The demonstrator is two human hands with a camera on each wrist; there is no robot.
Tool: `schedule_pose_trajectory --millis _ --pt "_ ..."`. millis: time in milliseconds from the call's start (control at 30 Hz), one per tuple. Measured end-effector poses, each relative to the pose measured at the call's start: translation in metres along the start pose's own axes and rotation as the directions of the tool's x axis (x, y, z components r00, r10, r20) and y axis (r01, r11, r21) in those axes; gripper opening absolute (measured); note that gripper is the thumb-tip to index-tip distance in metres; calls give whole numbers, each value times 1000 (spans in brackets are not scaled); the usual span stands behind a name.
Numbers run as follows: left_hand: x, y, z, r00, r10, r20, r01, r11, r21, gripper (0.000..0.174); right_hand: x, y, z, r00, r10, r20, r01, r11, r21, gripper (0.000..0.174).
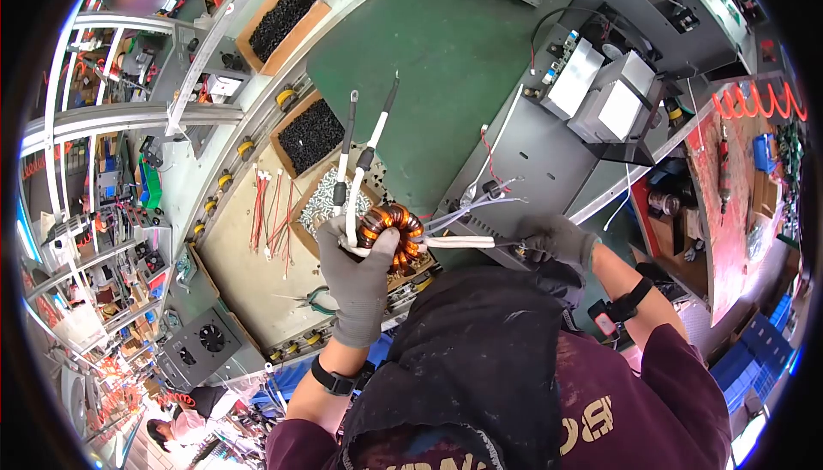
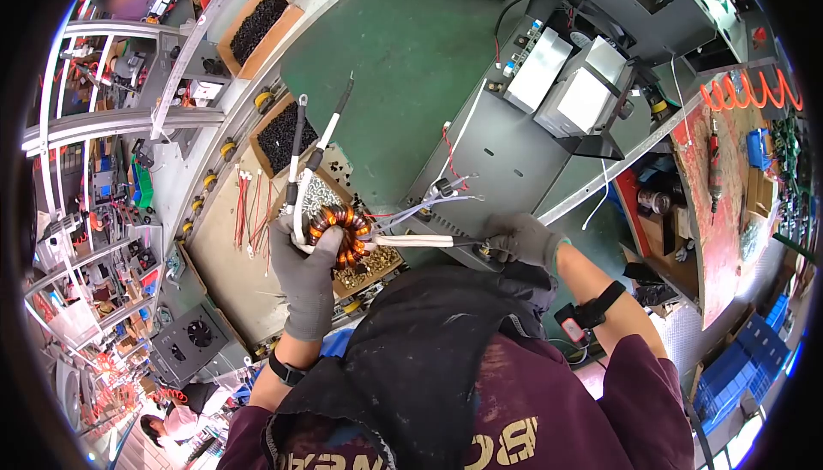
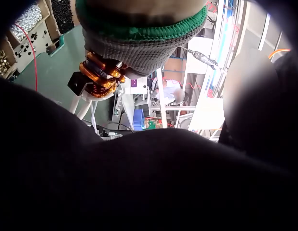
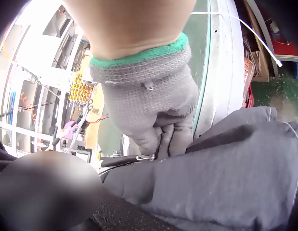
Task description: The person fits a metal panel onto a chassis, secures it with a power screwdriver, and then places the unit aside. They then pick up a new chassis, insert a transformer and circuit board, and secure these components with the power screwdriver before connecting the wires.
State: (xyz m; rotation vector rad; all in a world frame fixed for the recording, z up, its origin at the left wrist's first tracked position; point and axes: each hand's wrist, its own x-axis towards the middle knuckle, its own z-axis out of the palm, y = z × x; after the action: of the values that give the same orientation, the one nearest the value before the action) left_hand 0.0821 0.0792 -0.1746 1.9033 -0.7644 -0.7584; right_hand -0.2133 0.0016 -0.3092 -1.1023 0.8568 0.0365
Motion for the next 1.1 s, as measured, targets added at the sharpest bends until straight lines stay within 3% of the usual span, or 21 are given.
schedule_pose_trajectory --millis 67,167,200,267,300,367,400,467,500,567,600,667,767,800,867,1100 --pt "-1 -1 -1 999 34 18 -34 999 -2 40 1 -12 -2 968 249 25 -250 968 21 10" --pt "-1 1 0 1000 1 18 -1 1000 -11 41 4 -17 -5 946 323 30 -322 945 -51 15" --pt "-1 2 -1 1000 -5 13 5 1000 -10 41 6 -21 -1 944 328 36 -326 944 -55 15" --pt "-1 4 -1 999 -27 19 27 999 -20 40 9 -30 11 947 270 -173 -317 871 -375 19" --pt "0 2 -1 1000 -21 20 22 999 -44 40 10 -33 13 947 274 -170 -319 870 -375 19" --pt "-2 2 1 1000 -18 21 19 999 -30 39 11 -36 11 966 171 -191 -254 753 -607 21" --pt "-2 4 1 1000 -14 25 14 1000 -17 39 11 -32 12 967 173 -188 -253 755 -605 21" --pt "-2 4 1 1000 -13 27 14 999 -34 38 12 -14 13 966 156 -206 -223 909 -353 17" --pt "-2 3 1 1000 -2 27 3 999 -36 38 13 -7 14 966 158 -205 -224 908 -354 17" --pt "-3 2 0 1000 10 28 -9 999 -38 38 13 5 17 976 -8 -216 -59 951 -303 14" --pt "-4 3 0 999 6 36 -5 999 -38 38 10 9 16 976 -9 -216 -59 951 -304 14" --pt "-5 2 -2 999 -1 40 3 999 -39 38 5 14 18 971 -142 -191 92 964 -249 12" --pt "-6 1 -3 999 -2 39 3 1000 -27 38 -1 17 21 966 -166 -198 138 979 -148 14" --pt "-7 3 -3 999 6 42 -6 1000 -18 38 -3 13 20 967 -165 -195 137 979 -150 14" --pt "-7 4 -2 999 13 42 -12 1000 -9 38 -8 4 17 987 26 -156 -15 997 69 15" --pt "-9 2 -1 999 33 33 -31 998 -47 38 -13 3 15 985 73 -153 -49 986 156 12"
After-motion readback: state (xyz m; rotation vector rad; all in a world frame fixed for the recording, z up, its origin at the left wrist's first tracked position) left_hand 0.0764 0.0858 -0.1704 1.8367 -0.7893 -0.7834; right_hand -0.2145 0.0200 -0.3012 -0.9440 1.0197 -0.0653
